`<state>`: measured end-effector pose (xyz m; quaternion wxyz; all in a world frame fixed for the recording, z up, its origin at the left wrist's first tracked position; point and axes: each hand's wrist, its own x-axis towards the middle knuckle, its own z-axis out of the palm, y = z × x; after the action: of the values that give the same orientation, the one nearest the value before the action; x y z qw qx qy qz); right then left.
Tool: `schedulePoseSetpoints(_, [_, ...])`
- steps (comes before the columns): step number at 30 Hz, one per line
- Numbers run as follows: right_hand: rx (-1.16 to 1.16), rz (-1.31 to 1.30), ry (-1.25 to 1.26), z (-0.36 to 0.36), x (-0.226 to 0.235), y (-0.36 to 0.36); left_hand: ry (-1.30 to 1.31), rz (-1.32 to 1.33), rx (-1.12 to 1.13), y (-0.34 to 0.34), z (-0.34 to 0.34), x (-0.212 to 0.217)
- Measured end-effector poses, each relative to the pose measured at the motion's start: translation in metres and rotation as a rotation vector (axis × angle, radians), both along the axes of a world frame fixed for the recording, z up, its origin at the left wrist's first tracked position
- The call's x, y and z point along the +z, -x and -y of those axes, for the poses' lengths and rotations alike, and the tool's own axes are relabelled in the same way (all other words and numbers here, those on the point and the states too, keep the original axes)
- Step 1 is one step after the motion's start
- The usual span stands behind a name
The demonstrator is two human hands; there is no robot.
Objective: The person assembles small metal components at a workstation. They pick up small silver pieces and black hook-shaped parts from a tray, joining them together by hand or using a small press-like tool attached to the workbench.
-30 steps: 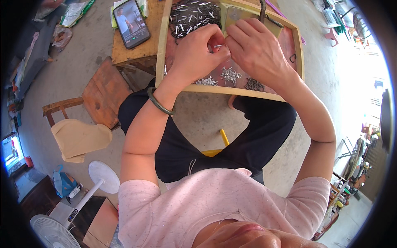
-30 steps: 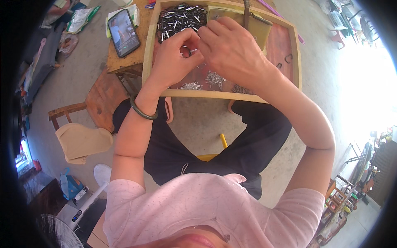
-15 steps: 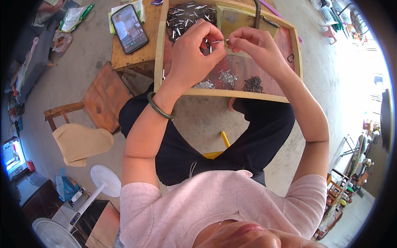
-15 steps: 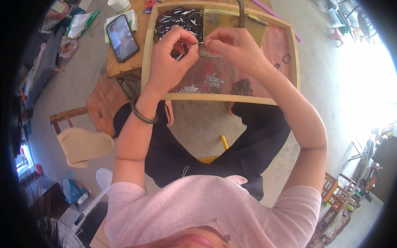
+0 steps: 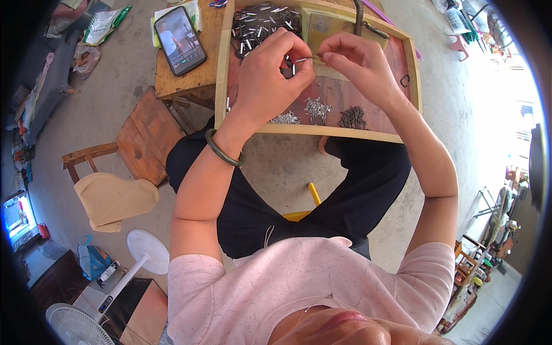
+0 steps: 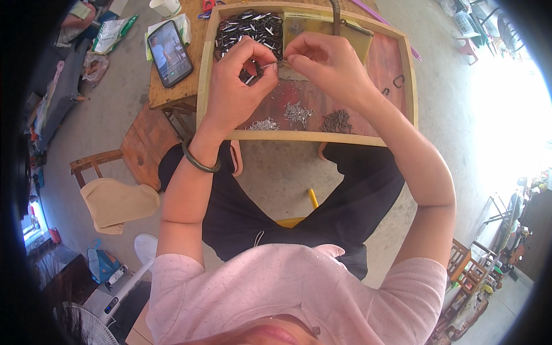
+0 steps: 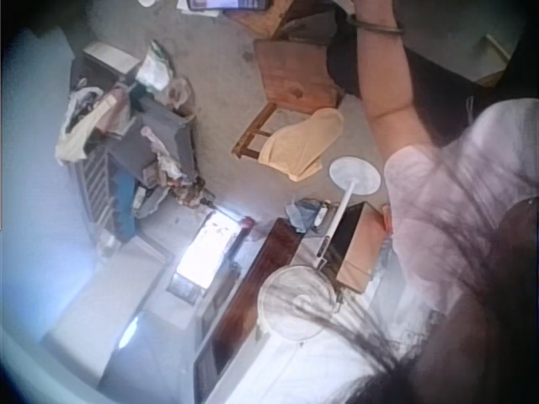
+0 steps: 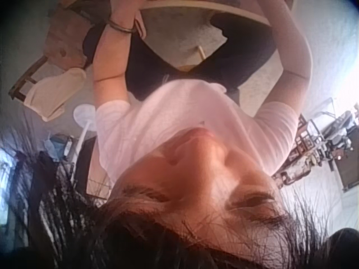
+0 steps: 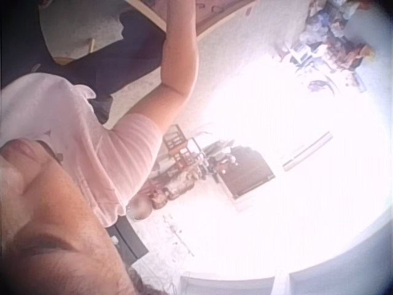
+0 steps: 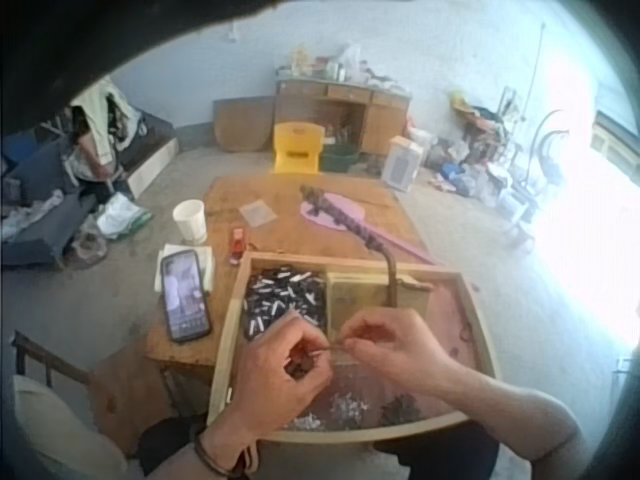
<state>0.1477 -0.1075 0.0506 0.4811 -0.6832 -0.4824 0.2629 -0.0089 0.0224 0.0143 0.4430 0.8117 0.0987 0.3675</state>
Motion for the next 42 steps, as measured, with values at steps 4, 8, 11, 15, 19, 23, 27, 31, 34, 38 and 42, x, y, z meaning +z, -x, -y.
schedulePoseSetpoints(4, [-0.006, 0.157, -0.017, 0.0, 0.0, 0.002, 0.02, -0.001, -0.012, 0.0, 0.0, 0.001])
schedulePoseSetpoints(8, [-0.012, 0.194, -0.012, -0.001, 0.0, 0.002, 0.027, -0.016, -0.012, 0.0, 0.0, 0.0])
schedulePoseSetpoints(11, [-0.016, 0.206, -0.006, -0.001, -0.001, 0.001, 0.019, -0.009, -0.015, 0.0, -0.001, 0.0])
schedulePoseSetpoints(15, [-0.045, 0.121, 0.039, 0.0, -0.003, 0.003, -0.025, 0.033, -0.003, 0.001, -0.001, 0.001])
schedulePoseSetpoints(19, [-0.018, -0.053, 0.101, -0.001, -0.001, -0.002, -0.285, 0.153, 0.068, -0.001, -0.001, -0.003])
schedulePoseSetpoints(23, [0.103, -0.245, 0.223, 0.0, 0.015, -0.008, -0.303, 0.158, 0.039, 0.002, 0.0, 0.0])
schedulePoseSetpoints(27, [0.229, -0.557, 0.166, 0.003, 0.012, -0.012, 0.046, 0.197, -0.156, 0.002, -0.001, 0.003])
schedulePoseSetpoints(31, [0.166, -0.421, 0.125, 0.004, 0.018, -0.008, 0.185, 0.157, -0.19, 0.001, -0.004, 0.0])
schedulePoseSetpoints(34, [0.122, -0.202, 0.145, 0.005, 0.016, -0.012, -0.085, 0.061, -0.084, -0.001, -0.002, 0.002])
schedulePoseSetpoints(38, [0.074, -0.146, 0.137, 0.005, 0.003, -0.015, -0.28, 0.016, 0.046, 0.001, 0.007, 0.008])
schedulePoseSetpoints(42, [0.071, -0.149, 0.142, 0.003, 0.004, -0.013, -0.184, -0.045, 0.033, 0.0, 0.005, 0.003])
